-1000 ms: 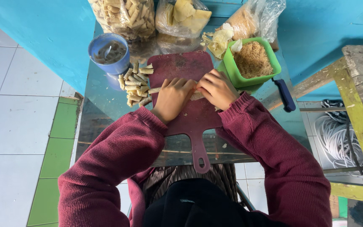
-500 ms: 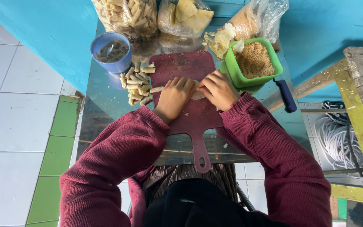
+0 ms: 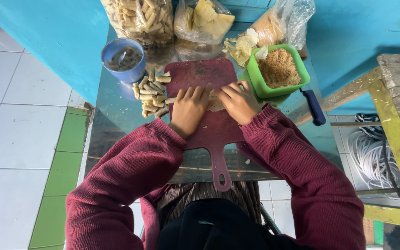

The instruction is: The person sits at a stainless steel table and folds thin wafer sheets by hand, pressing pieces together and stacking folded sheets on a cutting board. They take new sheets from a pile, occasionally reach into a bag of rolled snacks, and work through the sheets one at a time.

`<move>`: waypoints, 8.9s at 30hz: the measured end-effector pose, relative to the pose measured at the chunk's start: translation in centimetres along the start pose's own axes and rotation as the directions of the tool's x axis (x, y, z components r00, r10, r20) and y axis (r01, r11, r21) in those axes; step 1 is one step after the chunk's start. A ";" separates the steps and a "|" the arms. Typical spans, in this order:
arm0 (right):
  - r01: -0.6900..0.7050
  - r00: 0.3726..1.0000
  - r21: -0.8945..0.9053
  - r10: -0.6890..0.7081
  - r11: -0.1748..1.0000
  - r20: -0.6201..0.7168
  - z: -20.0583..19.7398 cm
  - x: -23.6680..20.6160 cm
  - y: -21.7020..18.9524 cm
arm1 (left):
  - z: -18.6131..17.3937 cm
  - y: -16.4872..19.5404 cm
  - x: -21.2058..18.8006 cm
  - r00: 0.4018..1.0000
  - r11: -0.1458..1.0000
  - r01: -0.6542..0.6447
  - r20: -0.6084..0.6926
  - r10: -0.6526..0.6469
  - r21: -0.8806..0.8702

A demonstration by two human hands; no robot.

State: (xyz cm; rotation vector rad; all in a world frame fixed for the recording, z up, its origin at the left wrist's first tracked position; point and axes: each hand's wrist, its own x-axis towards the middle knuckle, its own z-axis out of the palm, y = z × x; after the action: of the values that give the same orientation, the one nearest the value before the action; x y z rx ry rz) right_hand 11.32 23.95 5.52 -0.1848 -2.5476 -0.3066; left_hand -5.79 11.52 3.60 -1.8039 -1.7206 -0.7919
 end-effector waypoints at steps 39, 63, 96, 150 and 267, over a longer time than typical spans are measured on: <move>-0.291 0.942 -0.017 0.290 0.957 0.170 -6.0 -1.7 4.3 | -1.2 1.0 -0.8 0.993 0.989 -0.062 0.091 0.074 -0.131; -0.542 0.770 0.066 0.463 0.838 0.440 -3.0 -3.9 14.2 | -1.7 1.4 -1.1 0.982 0.985 -0.100 0.146 0.121 -0.144; -0.204 0.979 0.333 0.186 0.920 0.086 -0.8 -0.5 -1.0 | -1.6 1.8 -1.4 0.946 0.967 0.239 0.203 -0.251 0.084; -0.571 0.801 0.660 0.509 0.489 0.316 -0.9 -0.7 0.0 | -2.3 1.6 -1.0 0.993 0.984 -0.075 0.077 0.088 -0.162; -0.072 0.996 0.307 0.087 0.949 -0.036 -0.7 -0.3 -1.3 | -0.2 -0.1 -0.2 0.992 0.936 0.114 0.085 -0.091 -0.334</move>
State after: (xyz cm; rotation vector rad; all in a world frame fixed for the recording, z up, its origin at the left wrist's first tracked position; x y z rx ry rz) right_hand 11.68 22.50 5.69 -0.1586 -2.4922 0.1148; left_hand -5.94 11.25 3.62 -1.9944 -1.8221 -1.1419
